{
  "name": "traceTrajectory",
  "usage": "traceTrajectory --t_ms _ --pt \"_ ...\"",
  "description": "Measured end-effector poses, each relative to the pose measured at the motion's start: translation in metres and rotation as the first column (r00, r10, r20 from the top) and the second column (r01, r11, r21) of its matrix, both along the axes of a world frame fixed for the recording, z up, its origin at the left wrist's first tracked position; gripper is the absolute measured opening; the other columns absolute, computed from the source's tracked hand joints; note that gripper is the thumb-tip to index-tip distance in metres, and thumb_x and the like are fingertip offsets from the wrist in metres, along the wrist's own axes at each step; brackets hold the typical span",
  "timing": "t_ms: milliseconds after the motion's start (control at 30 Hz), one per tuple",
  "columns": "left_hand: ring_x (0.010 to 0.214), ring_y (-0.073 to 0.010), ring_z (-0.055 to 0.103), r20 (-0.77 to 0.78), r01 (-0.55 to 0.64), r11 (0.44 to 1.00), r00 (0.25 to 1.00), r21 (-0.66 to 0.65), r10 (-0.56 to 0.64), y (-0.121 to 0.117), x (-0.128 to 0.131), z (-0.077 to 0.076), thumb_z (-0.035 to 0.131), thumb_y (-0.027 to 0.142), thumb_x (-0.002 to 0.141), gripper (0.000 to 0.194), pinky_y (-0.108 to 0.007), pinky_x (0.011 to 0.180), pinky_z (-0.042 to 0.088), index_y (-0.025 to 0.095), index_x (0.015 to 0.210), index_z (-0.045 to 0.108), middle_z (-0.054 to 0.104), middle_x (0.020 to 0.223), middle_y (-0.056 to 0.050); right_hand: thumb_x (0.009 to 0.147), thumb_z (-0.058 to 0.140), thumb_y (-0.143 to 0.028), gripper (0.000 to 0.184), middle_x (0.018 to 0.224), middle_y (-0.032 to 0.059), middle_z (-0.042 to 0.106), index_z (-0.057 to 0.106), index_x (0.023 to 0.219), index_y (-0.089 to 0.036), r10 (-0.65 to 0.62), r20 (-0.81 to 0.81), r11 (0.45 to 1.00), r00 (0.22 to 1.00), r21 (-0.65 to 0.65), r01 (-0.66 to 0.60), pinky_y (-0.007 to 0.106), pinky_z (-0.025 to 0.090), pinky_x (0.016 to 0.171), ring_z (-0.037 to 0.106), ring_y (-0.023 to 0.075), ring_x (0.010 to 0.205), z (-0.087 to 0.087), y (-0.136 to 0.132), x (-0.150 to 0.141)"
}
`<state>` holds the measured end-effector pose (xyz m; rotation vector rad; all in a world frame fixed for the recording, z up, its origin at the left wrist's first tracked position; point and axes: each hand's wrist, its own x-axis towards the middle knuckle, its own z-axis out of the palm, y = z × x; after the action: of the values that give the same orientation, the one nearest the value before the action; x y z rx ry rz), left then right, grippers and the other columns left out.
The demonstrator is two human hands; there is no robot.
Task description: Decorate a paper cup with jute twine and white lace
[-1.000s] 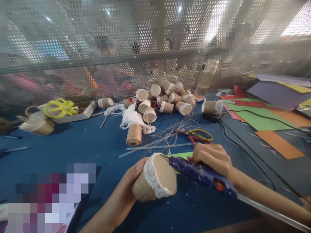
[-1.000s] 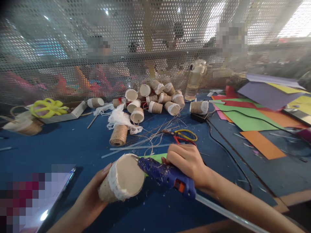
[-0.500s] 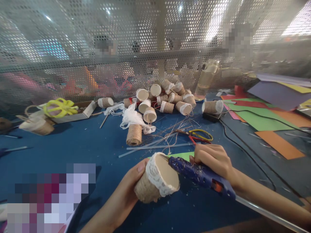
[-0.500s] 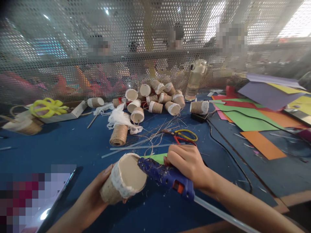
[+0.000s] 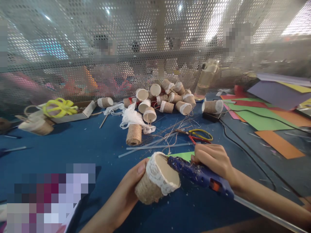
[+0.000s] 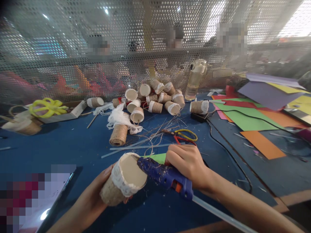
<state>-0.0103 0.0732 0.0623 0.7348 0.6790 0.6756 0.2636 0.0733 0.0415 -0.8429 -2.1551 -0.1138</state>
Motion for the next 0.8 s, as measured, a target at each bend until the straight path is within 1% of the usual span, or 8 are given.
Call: traceTrajectory --t_ms 133,267,400,533,667,800 --pt "0.068 -0.018 0.07 0.007 0.003 1.0 1.0 0.002 -0.003 0.0 0.0 -0.002 0.069 0.054 0.089 0.034 -0.025 0.063 0.058 0.023 0.101 0.075 0.074 0.082 -0.005 0.099 0.05 -0.011 0.028 0.067 -0.0038 0.039 0.04 0.075 -0.022 -0.012 0.009 1.0 1.0 -0.009 0.012 0.027 0.025 0.056 0.03 0.0112 0.058 0.0 0.0 0.0" --pt "0.069 -0.0183 0.071 0.026 -0.001 1.0 1.0 0.02 0.001 0.0 -0.002 -0.009 0.065 0.052 0.092 0.032 -0.026 0.063 0.059 0.024 0.104 0.075 0.076 0.084 -0.005 0.101 0.048 -0.014 0.028 0.067 -0.0036 0.038 0.04 0.075 -0.022 -0.013 0.021 1.0 1.0 -0.005 0.013 0.027 0.025 0.055 0.029 0.0119 0.057 0.0 0.0 0.0" --pt "0.07 -0.0189 0.073 0.058 -0.024 1.0 0.998 0.003 0.024 -0.001 -0.003 -0.014 0.066 0.048 0.092 0.028 -0.026 0.062 0.06 0.024 0.103 0.075 0.078 0.085 -0.006 0.104 0.047 -0.022 0.029 0.067 -0.0035 0.038 0.04 0.076 -0.022 -0.015 0.03 1.0 0.999 -0.003 0.015 0.028 0.025 0.055 0.029 0.0121 0.058 -0.002 0.001 0.0" --pt "0.069 -0.018 0.073 0.064 -0.026 1.0 0.998 0.013 0.025 -0.001 -0.002 -0.014 0.064 0.048 0.093 0.029 -0.025 0.062 0.059 0.022 0.102 0.075 0.077 0.083 -0.006 0.105 0.048 -0.027 0.029 0.069 -0.0025 0.042 0.043 0.078 -0.021 -0.004 0.013 1.0 1.0 -0.015 0.004 0.027 0.027 0.056 0.033 0.0119 0.059 -0.004 0.001 0.001" --pt "0.069 -0.0188 0.072 0.073 -0.029 0.999 0.997 0.017 0.027 0.0 -0.001 -0.013 0.065 0.048 0.093 0.029 -0.026 0.062 0.059 0.022 0.101 0.075 0.076 0.083 -0.006 0.103 0.051 -0.022 0.024 0.07 -0.0017 0.044 0.046 0.08 -0.021 0.012 0.001 1.0 1.0 -0.016 -0.012 0.027 0.031 0.057 0.035 0.0122 0.06 -0.002 0.0 0.0" --pt "0.068 -0.0177 0.07 0.026 -0.025 0.999 0.999 0.021 0.025 0.0 -0.001 -0.013 0.068 0.052 0.089 0.035 -0.025 0.063 0.058 0.021 0.106 0.075 0.074 0.083 -0.006 0.101 0.052 -0.018 0.022 0.071 -0.0018 0.043 0.045 0.08 -0.021 0.009 0.001 1.0 1.0 -0.004 -0.009 0.027 0.031 0.056 0.035 0.0123 0.059 -0.004 0.0 -0.001"
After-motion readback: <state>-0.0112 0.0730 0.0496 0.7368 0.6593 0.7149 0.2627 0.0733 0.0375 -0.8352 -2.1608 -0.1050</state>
